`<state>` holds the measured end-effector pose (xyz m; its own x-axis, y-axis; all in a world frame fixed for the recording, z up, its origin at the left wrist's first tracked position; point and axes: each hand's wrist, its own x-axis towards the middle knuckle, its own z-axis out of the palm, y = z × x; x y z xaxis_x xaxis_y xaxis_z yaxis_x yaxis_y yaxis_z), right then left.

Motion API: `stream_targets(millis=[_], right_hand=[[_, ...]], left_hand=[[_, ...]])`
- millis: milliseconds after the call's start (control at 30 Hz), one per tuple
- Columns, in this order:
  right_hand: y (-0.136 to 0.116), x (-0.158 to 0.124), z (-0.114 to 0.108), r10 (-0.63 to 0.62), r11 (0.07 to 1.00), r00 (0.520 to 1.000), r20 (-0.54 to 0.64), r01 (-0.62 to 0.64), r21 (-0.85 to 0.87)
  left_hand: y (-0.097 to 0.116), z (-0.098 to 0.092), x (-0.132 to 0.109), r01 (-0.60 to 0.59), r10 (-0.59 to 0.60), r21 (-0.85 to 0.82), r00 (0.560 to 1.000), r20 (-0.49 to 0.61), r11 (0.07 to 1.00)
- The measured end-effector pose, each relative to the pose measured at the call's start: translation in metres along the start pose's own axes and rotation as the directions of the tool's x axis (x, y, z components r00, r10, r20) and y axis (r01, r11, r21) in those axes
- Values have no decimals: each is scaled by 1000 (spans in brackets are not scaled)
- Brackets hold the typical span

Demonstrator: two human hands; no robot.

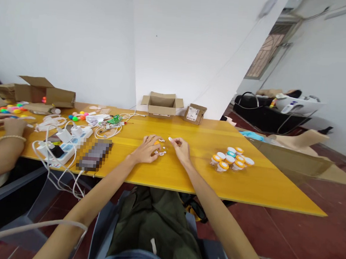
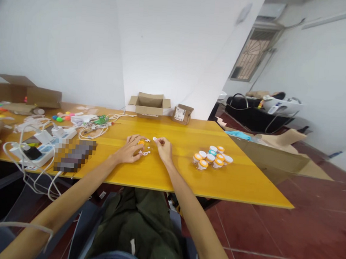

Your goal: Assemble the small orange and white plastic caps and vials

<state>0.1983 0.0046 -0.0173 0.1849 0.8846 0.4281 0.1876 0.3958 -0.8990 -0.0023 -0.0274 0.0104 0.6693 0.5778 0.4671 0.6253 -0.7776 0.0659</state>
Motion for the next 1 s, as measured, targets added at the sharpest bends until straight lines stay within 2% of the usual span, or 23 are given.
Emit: stream_targets(millis=[267, 633, 1000], right_hand=[[3, 1, 2, -5, 1000, 999, -47, 7, 27], [3, 3, 3, 13, 1000, 999, -36, -13, -10], [6, 4, 5, 0, 1000, 1000, -24, 0, -8]], left_hand=[[5, 7, 4, -108, 105, 46, 993, 45, 993], [1, 9, 4, 81, -81, 94, 997, -3, 992], [-2, 7, 2, 112, -107, 90, 993, -52, 990]])
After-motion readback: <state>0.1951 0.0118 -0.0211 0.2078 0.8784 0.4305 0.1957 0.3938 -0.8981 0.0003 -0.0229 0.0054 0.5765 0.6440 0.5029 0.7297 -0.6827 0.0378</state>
